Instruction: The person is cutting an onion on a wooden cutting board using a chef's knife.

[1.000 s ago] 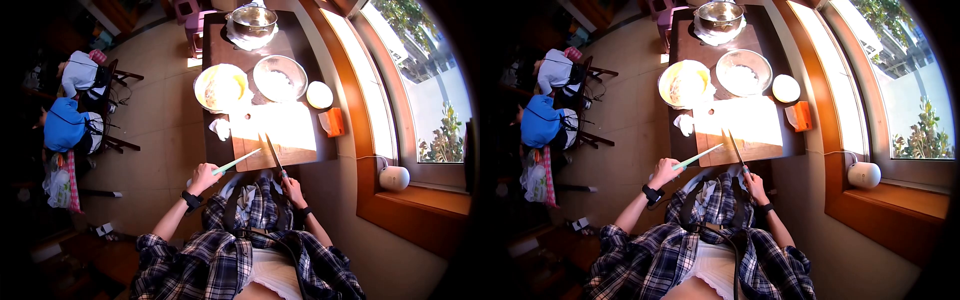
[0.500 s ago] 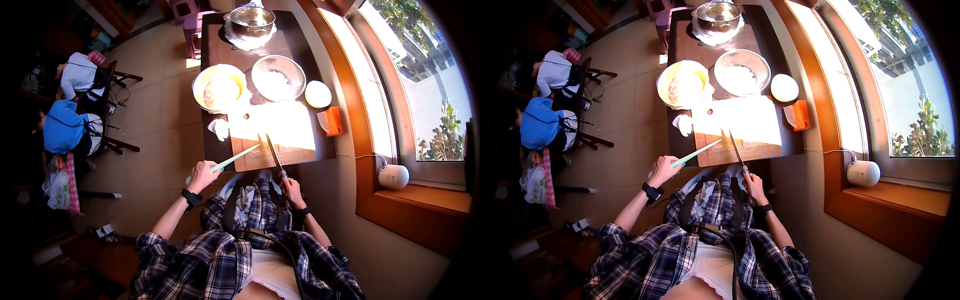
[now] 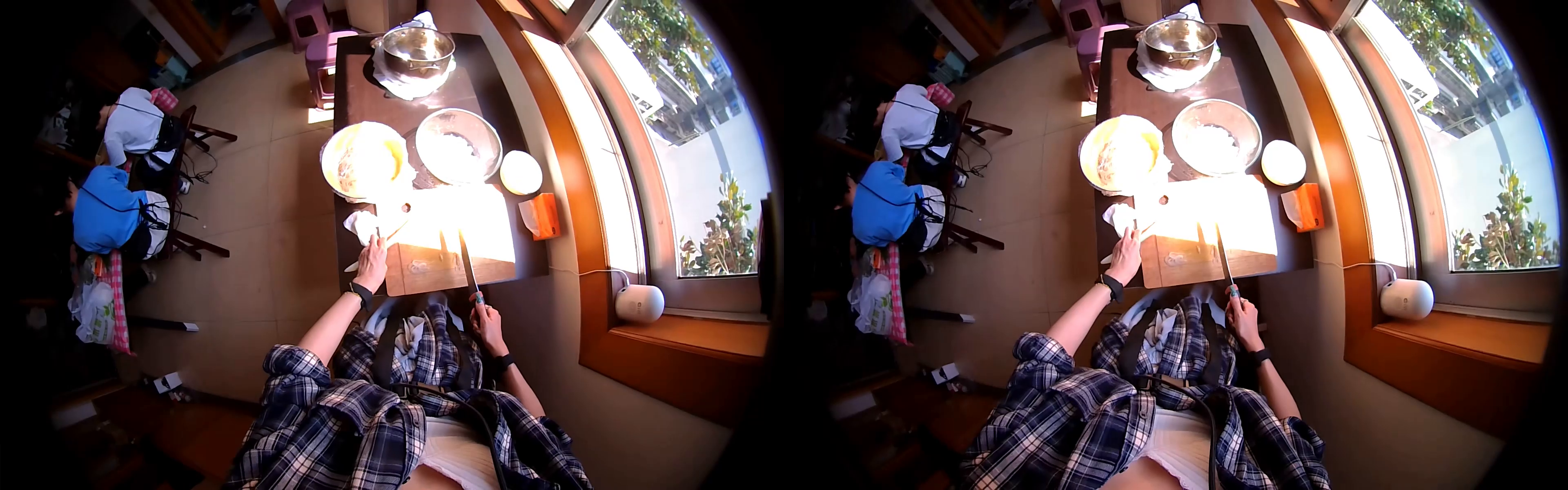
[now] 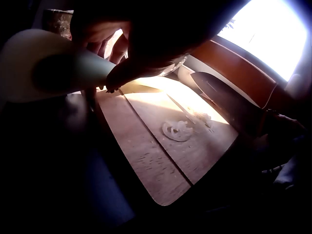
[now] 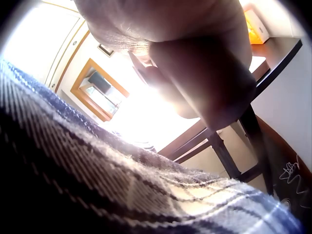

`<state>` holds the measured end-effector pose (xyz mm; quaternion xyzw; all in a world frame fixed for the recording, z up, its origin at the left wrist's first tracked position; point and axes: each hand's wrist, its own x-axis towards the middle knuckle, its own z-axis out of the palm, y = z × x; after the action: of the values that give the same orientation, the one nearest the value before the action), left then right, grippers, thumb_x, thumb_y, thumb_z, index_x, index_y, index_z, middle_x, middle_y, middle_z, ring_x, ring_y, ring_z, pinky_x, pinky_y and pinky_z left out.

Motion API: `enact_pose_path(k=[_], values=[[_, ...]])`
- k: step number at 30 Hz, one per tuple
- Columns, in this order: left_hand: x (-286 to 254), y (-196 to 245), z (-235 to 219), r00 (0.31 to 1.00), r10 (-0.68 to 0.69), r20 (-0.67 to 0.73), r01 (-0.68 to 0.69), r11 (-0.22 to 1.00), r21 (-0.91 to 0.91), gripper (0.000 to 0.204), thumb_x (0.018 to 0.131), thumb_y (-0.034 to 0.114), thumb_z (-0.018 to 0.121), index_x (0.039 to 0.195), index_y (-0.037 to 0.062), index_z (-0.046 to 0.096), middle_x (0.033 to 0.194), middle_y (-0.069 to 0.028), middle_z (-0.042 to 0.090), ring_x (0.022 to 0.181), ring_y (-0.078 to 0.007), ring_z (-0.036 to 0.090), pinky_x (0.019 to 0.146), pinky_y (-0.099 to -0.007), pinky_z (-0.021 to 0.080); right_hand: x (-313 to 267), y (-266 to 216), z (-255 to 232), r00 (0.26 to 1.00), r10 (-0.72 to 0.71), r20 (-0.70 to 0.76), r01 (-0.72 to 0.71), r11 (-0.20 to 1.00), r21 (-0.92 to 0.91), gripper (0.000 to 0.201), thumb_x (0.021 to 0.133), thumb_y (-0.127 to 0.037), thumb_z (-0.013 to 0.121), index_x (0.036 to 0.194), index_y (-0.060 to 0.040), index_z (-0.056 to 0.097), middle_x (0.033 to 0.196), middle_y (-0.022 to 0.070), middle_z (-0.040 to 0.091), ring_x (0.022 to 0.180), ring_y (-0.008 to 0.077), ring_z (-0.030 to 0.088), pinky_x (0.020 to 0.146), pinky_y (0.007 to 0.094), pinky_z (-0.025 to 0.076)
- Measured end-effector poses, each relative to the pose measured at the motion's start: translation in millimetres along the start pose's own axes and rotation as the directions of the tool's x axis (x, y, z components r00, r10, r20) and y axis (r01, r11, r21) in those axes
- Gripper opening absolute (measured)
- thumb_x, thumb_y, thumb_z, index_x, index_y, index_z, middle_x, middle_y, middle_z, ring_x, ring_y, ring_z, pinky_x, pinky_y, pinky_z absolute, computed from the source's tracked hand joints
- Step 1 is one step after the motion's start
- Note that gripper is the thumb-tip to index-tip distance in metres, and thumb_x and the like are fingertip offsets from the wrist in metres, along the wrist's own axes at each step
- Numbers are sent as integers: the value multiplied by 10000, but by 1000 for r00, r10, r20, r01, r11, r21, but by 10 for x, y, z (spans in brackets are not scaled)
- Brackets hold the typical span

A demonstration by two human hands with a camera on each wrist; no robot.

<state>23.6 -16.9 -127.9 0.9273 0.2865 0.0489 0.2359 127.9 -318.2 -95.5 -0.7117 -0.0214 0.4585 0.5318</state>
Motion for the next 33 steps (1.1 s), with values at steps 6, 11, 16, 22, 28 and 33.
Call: enact_pose_path(k=[6,11,16,22,28,33], values=[[-162,-120,-152,992,34,122,-35,999,8,431,738,3,580,1143,-14,433,1035,-173,476,1007,-331,495,878,-409,416,-3,-91,-16,1000,13,-5,-13,1000,14,265,973,-307,402,1021,-78,527,531,-31,399,402,35,332,375,195,245],[-56,814,-1780,940,278,-196,-321,917,-236,582,686,39,668,1228,77,461,1184,-156,457,1150,-319,434,985,-430,357,49,-75,-50,999,-19,26,20,998,-67,260,968,-288,419,984,-60,541,537,-33,406,415,41,343,388,201,254],[-508,1681,-3217,590,498,-635,-649,761,-6,365,790,255,662,1126,318,535,1029,17,547,1014,-217,525,893,-451,443,247,-58,-88,998,-12,60,18,994,-108,263,968,-291,420,971,-62,549,539,-34,409,425,39,349,394,201,257],[-544,1868,-3618,252,663,-705,-788,563,249,231,890,403,508,1066,254,491,909,28,454,898,-189,481,793,-491,371,211,-243,-39,999,-7,45,11,996,-88,458,948,-363,449,614,-53,493,500,-15,440,438,61,400,423,230,287],[-738,1943,-4137,414,827,-381,-898,440,-20,236,841,420,580,1033,334,473,899,63,464,988,-176,470,854,-537,358,77,-316,-46,996,-83,35,87,986,-141,492,950,-369,443,579,-48,483,483,-9,428,434,68,398,421,239,285],[-487,1976,-3438,513,443,-736,-736,668,-111,229,753,179,690,952,139,582,917,-14,586,856,-215,584,762,-397,478,64,-464,-40,997,-67,29,71,975,-209,360,963,-357,415,872,-48,576,529,-42,409,444,40,353,419,218,265]])
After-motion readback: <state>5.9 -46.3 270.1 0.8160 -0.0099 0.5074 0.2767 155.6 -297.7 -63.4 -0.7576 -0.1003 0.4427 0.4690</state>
